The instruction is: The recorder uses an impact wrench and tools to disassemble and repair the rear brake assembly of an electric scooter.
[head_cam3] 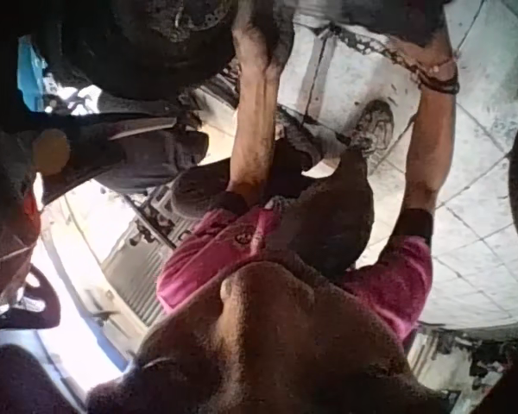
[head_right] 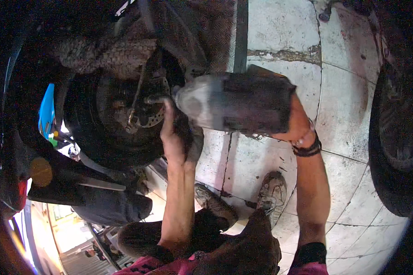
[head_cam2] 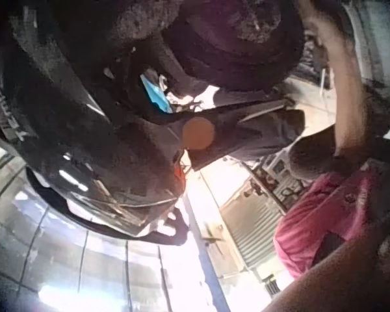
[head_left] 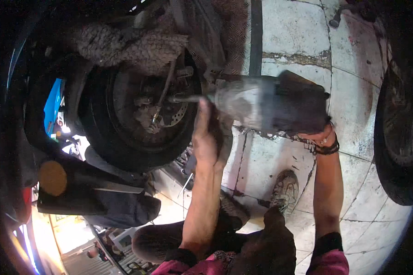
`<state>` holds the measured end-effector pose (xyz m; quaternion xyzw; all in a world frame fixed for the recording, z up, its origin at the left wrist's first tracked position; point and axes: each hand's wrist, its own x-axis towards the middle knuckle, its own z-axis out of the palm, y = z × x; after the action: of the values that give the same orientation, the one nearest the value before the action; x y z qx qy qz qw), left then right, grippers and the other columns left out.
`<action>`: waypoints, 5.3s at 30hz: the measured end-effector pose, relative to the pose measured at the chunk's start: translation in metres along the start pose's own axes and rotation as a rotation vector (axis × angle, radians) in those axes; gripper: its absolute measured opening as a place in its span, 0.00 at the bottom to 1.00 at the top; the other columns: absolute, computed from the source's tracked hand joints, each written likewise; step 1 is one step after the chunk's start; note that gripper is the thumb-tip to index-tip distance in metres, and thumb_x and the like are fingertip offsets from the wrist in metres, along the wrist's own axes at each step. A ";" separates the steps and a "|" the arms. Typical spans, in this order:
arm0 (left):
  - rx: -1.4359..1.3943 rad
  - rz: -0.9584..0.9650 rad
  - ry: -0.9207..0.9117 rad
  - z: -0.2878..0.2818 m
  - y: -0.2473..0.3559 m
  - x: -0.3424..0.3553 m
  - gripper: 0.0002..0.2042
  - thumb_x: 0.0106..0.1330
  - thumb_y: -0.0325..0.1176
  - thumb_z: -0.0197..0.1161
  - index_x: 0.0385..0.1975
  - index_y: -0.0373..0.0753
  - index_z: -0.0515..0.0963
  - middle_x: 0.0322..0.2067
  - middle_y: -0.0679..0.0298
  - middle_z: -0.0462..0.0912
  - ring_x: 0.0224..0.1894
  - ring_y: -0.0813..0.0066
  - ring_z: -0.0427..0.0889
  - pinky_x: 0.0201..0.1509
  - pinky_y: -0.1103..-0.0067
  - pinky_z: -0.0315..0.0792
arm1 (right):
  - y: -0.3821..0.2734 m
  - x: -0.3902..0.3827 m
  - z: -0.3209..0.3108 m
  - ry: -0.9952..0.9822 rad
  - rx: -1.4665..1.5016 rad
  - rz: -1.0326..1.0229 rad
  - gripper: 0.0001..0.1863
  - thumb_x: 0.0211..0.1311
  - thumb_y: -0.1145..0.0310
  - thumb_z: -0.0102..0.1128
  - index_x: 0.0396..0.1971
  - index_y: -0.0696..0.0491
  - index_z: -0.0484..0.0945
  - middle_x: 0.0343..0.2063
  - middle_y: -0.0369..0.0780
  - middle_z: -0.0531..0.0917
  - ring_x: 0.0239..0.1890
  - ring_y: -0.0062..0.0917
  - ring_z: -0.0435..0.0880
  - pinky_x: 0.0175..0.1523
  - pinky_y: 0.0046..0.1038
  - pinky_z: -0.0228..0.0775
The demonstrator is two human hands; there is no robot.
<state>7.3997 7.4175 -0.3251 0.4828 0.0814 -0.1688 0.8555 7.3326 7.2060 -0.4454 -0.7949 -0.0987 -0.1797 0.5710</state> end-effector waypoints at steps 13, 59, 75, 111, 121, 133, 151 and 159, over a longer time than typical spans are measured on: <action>1.086 0.113 0.222 -0.168 -0.045 0.091 0.25 0.62 0.37 0.69 0.59 0.37 0.74 0.57 0.56 0.78 0.58 0.64 0.76 0.65 0.73 0.64 | -0.037 -0.147 -0.085 0.245 0.154 1.011 0.24 0.43 0.74 0.76 0.45 0.54 0.82 0.40 0.36 0.86 0.42 0.27 0.83 0.47 0.30 0.76; 2.032 0.120 0.386 -0.449 0.031 -0.126 0.18 0.52 0.35 0.67 0.45 0.43 0.81 0.50 0.57 0.79 0.63 0.55 0.70 0.63 0.62 0.65 | -0.052 -0.010 0.156 0.075 0.671 0.841 0.32 0.70 0.42 0.50 0.61 0.53 0.70 0.53 0.42 0.80 0.47 0.30 0.82 0.50 0.32 0.74; 1.120 -0.173 0.282 -0.319 0.079 -0.186 0.21 0.61 0.50 0.68 0.50 0.45 0.82 0.45 0.51 0.85 0.49 0.55 0.84 0.54 0.67 0.76 | -0.078 -0.089 0.202 -0.385 0.435 1.136 0.17 0.62 0.56 0.65 0.42 0.53 0.83 0.32 0.32 0.82 0.28 0.18 0.77 0.32 0.20 0.70; 1.371 -0.108 0.848 -0.478 0.115 -0.083 0.34 0.54 0.38 0.70 0.61 0.37 0.66 0.50 0.45 0.77 0.58 0.48 0.75 0.60 0.61 0.72 | -0.041 -0.122 0.143 -0.456 -0.226 0.809 0.19 0.61 0.61 0.69 0.48 0.55 0.79 0.37 0.40 0.83 0.35 0.24 0.83 0.36 0.26 0.82; 1.699 0.122 0.265 -0.457 0.100 0.025 0.13 0.59 0.35 0.58 0.41 0.36 0.79 0.51 0.49 0.78 0.56 0.47 0.76 0.57 0.56 0.69 | -0.051 -0.125 0.154 -0.560 -0.397 0.628 0.17 0.60 0.64 0.69 0.46 0.55 0.80 0.32 0.38 0.84 0.32 0.21 0.81 0.37 0.25 0.75; 1.306 0.053 0.309 -0.443 0.127 -0.013 0.23 0.60 0.33 0.66 0.55 0.32 0.74 0.52 0.49 0.79 0.56 0.51 0.77 0.61 0.68 0.71 | -0.031 -0.120 0.112 -0.297 -0.303 0.593 0.15 0.62 0.67 0.66 0.45 0.57 0.78 0.35 0.39 0.85 0.37 0.23 0.81 0.43 0.26 0.73; 0.159 -0.024 0.294 -0.350 0.135 -0.172 0.18 0.65 0.24 0.65 0.54 0.31 0.72 0.46 0.60 0.81 0.48 0.70 0.81 0.57 0.75 0.77 | -0.104 -0.063 0.195 -0.672 -0.573 0.158 0.27 0.55 0.61 0.68 0.54 0.55 0.74 0.46 0.51 0.81 0.46 0.49 0.81 0.50 0.44 0.73; 0.430 -0.188 -0.053 -0.271 0.073 -0.129 0.16 0.62 0.28 0.70 0.48 0.33 0.78 0.45 0.58 0.83 0.43 0.73 0.84 0.49 0.79 0.79 | -0.147 -0.041 0.217 -0.500 0.321 0.406 0.19 0.58 0.72 0.68 0.49 0.56 0.78 0.41 0.45 0.86 0.38 0.27 0.88 0.45 0.31 0.79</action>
<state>7.3134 7.7108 -0.3687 0.6395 0.0658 -0.2740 0.7153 7.2791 7.4612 -0.3949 -0.7178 -0.1023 0.1554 0.6710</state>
